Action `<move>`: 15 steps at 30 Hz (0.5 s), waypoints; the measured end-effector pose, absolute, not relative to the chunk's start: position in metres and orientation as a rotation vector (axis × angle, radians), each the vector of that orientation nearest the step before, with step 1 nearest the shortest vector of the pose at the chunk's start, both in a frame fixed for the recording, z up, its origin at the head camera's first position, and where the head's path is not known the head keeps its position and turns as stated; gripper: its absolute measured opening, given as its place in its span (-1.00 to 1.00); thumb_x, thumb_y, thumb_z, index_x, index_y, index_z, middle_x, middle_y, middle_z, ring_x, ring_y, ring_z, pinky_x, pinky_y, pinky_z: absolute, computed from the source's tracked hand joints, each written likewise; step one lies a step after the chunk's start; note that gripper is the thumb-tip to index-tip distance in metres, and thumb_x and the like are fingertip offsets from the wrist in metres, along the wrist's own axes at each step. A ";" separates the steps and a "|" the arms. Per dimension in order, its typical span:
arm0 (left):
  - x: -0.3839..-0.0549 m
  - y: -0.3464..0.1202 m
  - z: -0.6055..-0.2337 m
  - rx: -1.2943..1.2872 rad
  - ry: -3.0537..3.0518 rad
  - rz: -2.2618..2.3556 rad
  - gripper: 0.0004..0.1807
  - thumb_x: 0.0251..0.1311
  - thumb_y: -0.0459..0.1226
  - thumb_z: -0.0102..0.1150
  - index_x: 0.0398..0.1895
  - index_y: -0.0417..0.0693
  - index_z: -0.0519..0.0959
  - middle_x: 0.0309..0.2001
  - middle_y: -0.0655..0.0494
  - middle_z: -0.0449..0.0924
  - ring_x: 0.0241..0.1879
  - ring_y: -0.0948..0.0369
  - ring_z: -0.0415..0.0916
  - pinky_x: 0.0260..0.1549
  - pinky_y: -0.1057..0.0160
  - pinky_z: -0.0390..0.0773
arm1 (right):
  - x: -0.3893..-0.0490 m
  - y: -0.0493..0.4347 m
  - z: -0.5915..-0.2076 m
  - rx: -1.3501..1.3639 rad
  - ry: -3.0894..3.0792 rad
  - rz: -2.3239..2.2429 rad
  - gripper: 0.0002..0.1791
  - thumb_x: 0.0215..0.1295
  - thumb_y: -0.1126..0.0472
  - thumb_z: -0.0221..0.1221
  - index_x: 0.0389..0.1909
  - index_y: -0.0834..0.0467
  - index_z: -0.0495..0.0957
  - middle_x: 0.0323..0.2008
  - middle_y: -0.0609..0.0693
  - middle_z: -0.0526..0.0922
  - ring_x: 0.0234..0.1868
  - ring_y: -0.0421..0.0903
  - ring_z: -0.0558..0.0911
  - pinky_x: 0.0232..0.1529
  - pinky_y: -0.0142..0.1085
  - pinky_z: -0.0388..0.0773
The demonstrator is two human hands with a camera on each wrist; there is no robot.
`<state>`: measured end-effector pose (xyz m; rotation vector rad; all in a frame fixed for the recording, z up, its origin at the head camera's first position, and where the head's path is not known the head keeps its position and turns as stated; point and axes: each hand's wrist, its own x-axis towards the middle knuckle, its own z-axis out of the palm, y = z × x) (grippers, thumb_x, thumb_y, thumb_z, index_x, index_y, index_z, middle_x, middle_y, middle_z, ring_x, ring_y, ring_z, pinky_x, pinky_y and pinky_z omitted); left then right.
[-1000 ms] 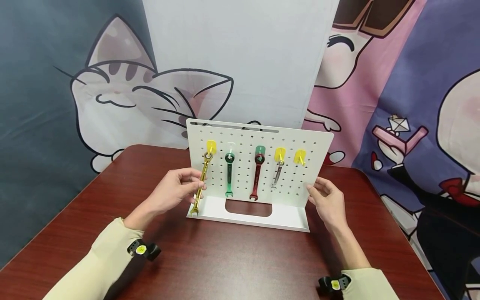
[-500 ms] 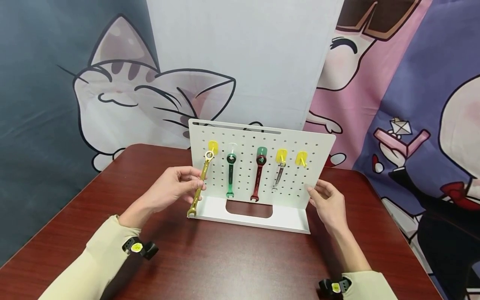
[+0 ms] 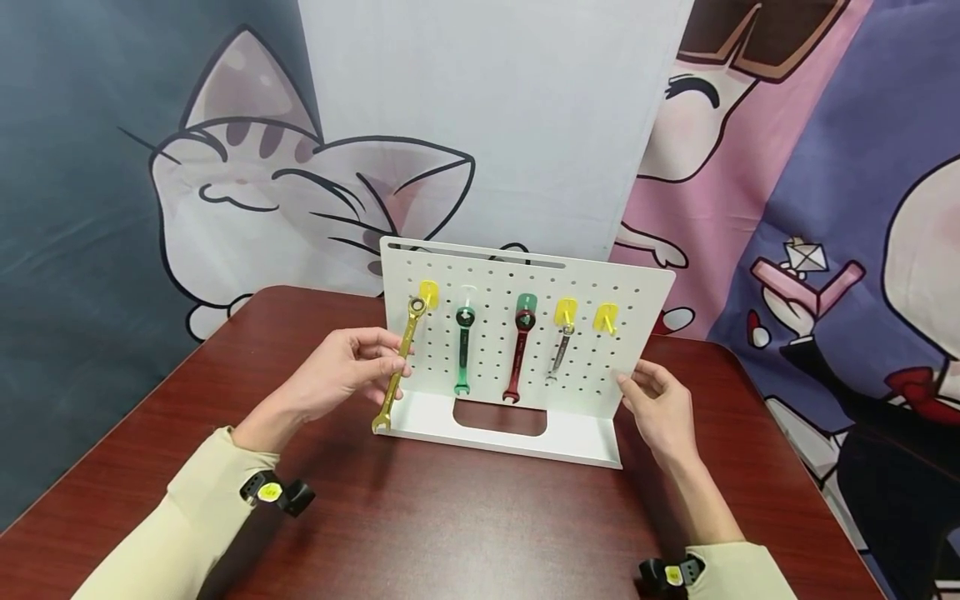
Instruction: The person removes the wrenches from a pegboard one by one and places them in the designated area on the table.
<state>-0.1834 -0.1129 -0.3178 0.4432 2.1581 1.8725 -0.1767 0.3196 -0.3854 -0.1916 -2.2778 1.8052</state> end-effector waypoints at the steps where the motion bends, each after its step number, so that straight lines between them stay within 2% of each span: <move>1: -0.183 -0.114 -0.317 0.446 2.157 1.877 -0.67 0.41 -0.44 0.27 0.17 -0.44 0.55 -0.27 -0.01 0.78 -0.41 0.14 0.76 -0.45 0.25 0.78 | -0.177 0.320 -0.386 -0.195 -2.282 1.803 -0.34 0.47 0.25 0.31 0.43 0.46 0.32 -0.23 -0.46 0.64 -0.20 -0.45 0.73 -0.15 -0.50 0.74; 10: -0.183 -0.121 -0.315 0.394 2.187 1.941 -0.47 0.31 -0.45 0.37 0.34 -0.32 0.53 -0.19 0.08 0.80 -0.37 0.19 0.81 -0.39 0.25 0.80 | -0.177 0.319 -0.386 -0.207 -2.272 1.812 -0.36 0.46 0.27 0.31 0.42 0.46 0.34 -0.24 -0.46 0.64 -0.21 -0.44 0.73 -0.17 -0.49 0.74; 15: -0.183 -0.127 -0.317 0.370 2.175 1.972 -0.43 0.32 -0.47 0.36 0.39 -0.30 0.50 -0.14 0.03 0.81 -0.34 0.20 0.81 -0.34 0.18 0.82 | -0.177 0.319 -0.385 -0.200 -2.253 1.834 -0.38 0.46 0.28 0.31 0.40 0.46 0.34 -0.24 -0.44 0.66 -0.22 -0.44 0.73 -0.17 -0.49 0.75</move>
